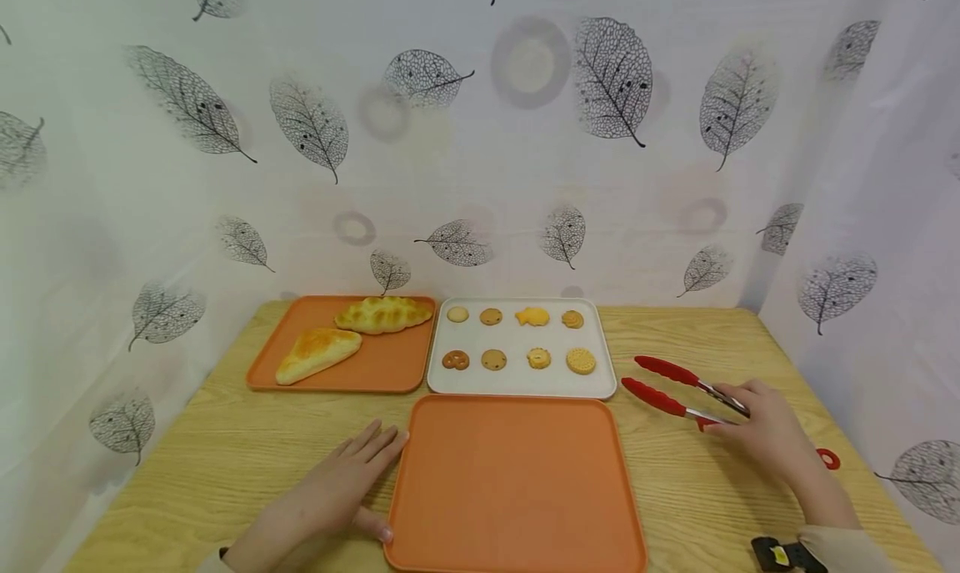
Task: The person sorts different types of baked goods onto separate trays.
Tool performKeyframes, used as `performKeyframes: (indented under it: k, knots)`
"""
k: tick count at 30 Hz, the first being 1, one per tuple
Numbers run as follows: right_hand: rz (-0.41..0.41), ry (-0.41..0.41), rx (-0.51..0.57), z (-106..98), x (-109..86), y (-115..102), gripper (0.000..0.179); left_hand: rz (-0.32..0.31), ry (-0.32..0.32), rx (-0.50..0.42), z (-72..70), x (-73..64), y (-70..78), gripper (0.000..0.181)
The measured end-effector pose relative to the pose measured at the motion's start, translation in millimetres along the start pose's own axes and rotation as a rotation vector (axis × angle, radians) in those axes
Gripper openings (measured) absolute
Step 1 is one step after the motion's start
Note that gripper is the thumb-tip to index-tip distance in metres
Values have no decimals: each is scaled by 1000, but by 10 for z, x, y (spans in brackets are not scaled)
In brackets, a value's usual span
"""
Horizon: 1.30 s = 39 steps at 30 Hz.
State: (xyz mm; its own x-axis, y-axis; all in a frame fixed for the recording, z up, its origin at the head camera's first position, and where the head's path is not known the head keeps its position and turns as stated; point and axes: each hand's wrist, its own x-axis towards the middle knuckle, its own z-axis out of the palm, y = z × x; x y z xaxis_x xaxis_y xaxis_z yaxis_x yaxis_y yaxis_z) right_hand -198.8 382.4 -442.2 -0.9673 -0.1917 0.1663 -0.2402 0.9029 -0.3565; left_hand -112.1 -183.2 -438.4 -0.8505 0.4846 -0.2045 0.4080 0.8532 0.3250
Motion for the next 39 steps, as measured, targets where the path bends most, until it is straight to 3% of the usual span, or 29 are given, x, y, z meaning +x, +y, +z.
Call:
performKeyframes:
  k: [16, 34, 39]
  knots:
    - [132, -134, -1, 30, 91, -20, 83, 11, 10, 16, -23, 25, 13, 124]
    - [154, -241, 9, 34, 144, -65, 97, 3, 13, 21, 14, 17, -6, 125]
    - [122, -234, 12, 64, 137, -15, 95, 2, 15, 31, 22, 11, -9, 125]
